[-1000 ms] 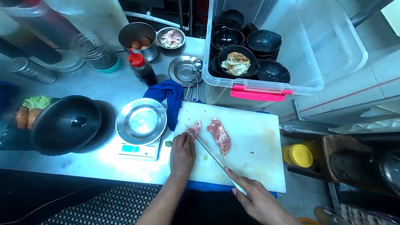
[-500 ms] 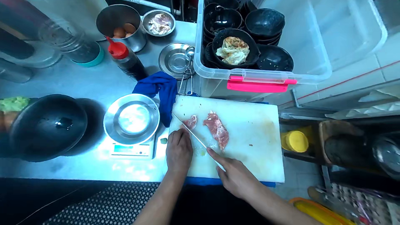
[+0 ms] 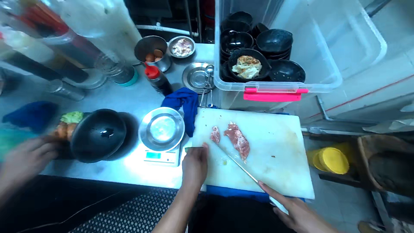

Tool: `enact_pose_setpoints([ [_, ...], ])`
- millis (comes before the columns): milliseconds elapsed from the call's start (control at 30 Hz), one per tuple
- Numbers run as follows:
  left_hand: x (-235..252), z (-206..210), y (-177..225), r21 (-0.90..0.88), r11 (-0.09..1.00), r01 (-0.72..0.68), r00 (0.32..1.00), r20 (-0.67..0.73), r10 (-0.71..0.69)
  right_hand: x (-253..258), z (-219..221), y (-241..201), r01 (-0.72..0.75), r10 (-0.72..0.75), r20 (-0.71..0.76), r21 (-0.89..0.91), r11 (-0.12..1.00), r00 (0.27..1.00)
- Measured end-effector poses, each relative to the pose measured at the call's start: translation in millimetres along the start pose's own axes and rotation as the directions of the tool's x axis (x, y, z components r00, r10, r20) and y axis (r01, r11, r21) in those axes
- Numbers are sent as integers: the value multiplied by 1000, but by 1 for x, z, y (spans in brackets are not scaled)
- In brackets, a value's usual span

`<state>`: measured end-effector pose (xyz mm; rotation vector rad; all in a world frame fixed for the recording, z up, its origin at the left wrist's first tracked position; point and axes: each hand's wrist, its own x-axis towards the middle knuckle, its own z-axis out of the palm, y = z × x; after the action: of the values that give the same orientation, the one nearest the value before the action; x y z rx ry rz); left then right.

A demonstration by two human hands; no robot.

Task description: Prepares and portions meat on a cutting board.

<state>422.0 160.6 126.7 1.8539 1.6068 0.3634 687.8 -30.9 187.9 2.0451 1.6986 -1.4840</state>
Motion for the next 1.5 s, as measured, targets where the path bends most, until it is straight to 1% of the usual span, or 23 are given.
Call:
enact_pose_setpoints([
  [33, 3, -19, 1, -76, 996, 50, 999, -4, -50, 0, -2, -1, -10, 9, 15, 12, 1000, 1000],
  [67, 5, -39, 0, -93, 995, 39, 997, -66, -45, 0, -3, -2, -11, 11, 18, 18, 1000, 1000],
  [133, 14, -77, -10, 0, 999, -48, 974, -222, 47, -2, -2, -3, -10, 10, 5, 11, 1000, 1000],
  [167, 23, -91, -19, 63, 996, -65, 965, -249, 79, -2, -1, -4, -14, 14, 4, 12, 1000, 1000],
  [200, 33, -101, -29, 124, 990, -72, 967, -235, 100, -3, 0, -5, -11, 11, 1, 9, 1000, 1000],
  [267, 48, -119, -46, 210, 976, -46, 988, -134, 76, -4, 2, -6, 3, -3, -17, 8, 1000, 1000],
  [300, 51, -130, -48, 235, 972, -27, 989, -138, 61, -5, 2, -7, 5, -5, -24, 3, 1000, 1000],
  [333, 53, -141, -50, 249, 968, -17, 976, -204, 69, -5, 3, -8, 7, -7, -30, 3, 1000, 1000],
  [400, 53, -158, -58, 239, 971, 18, 920, -384, 78, -6, 6, -9, 14, -14, -32, 7, 1000, 999],
  [433, 54, -162, -63, 224, 974, 33, 897, -437, 70, -6, 9, -8, 25, -25, -45, 14, 1000, 999],
  [500, 52, -163, -71, 201, 979, 26, 892, -446, 68, -6, 11, -9, 50, -48, -70, 18, 999, 996],
  [633, 48, -152, -71, 158, 987, -28, 912, -400, 90, -8, 11, -15, 25, -25, -95, -2, 1000, 995],
  [733, 45, -149, -74, 134, 991, -17, 911, -407, 71, -9, 12, -21, 14, -15, -102, -14, 1000, 995],
  [867, 42, -151, -86, 109, 994, 1, 912, -408, 44, -8, 17, -17, 6, -10, -105, -39, 999, 994],
  [1033, 41, -154, -95, 79, 997, -13, 898, -438, 47, -10, 20, -22, 15, -20, -118, -43, 999, 993],
  [1200, 44, -152, -94, 82, 996, -28, 896, -439, 61, -11, 19, -28, -33, 29, -94, -40, 999, 995],
  [1333, 47, -150, -91, 99, 994, -43, 896, -436, 82, -13, 21, -28, -31, 26, -110, -43, 999, 994],
  [1400, 47, -145, -83, 121, 990, -77, 892, -435, 122, -12, 22, -32, -37, 33, -95, -39, 999, 995],
  [1467, 46, -129, -60, 132, 975, -178, 895, -391, 216, -13, 22, -31, -26, 24, -90, -17, 1000, 996],
  [1500, 46, -113, -45, 127, 960, -249, 892, -356, 278, -15, 21, -29, -9, 10, -99, 14, 1000, 995],
])
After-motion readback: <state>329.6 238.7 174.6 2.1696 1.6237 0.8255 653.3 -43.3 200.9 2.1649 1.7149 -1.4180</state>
